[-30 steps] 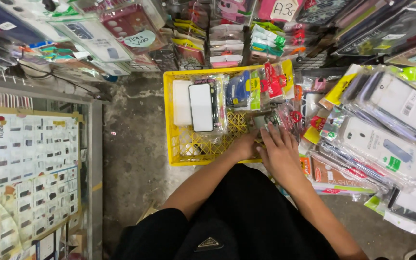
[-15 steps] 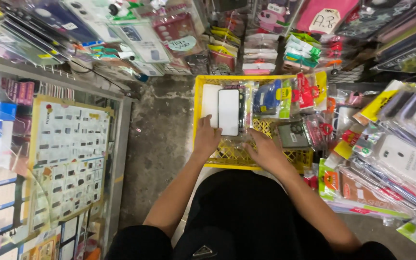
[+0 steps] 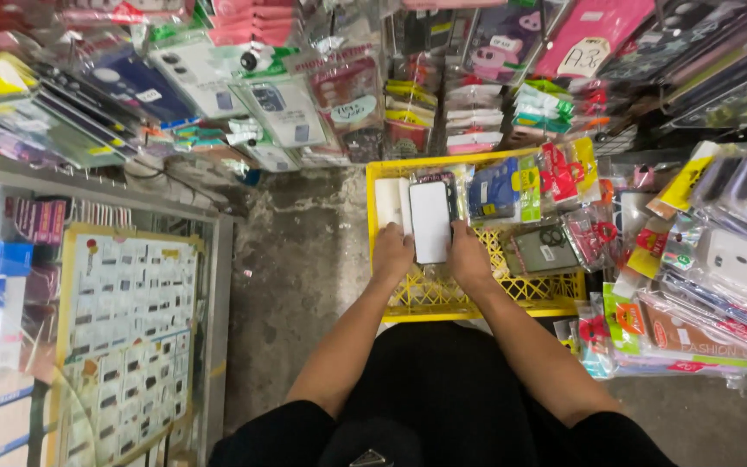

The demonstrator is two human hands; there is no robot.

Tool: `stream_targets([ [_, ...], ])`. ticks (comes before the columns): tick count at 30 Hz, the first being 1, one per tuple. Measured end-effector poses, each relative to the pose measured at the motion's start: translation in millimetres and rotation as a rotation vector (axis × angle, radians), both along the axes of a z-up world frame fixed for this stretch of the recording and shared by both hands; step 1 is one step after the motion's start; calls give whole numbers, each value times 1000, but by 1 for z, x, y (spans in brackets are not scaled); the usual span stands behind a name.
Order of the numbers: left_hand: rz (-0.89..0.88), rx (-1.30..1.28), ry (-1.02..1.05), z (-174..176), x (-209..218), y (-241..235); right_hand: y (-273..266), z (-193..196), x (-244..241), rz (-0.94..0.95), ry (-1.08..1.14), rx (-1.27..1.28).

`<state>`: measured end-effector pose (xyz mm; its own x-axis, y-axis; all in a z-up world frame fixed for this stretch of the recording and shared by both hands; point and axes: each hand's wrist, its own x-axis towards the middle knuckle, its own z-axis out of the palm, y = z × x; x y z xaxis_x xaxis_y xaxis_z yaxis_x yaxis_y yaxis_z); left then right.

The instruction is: The person sorts through a yellow crate filled with packaged phone cases and accessories. They pick up individual items, turn them over to inspect the packaging, and place them back into the crate in a more organized manner.

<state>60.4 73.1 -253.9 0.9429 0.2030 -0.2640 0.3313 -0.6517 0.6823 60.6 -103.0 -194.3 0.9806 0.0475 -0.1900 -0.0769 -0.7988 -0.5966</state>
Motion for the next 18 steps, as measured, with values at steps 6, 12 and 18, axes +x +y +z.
stream_targets([
  [6,39,-72,-57,44,-3,28,-10,-47,5,-99,-55,39],
  [12,93,-575,-156,99,-15,48,-13,-7,-8,-139,-117,205],
  [18,-51,-927,-37,127,-32,14,-15,12,-25,-276,-43,290],
])
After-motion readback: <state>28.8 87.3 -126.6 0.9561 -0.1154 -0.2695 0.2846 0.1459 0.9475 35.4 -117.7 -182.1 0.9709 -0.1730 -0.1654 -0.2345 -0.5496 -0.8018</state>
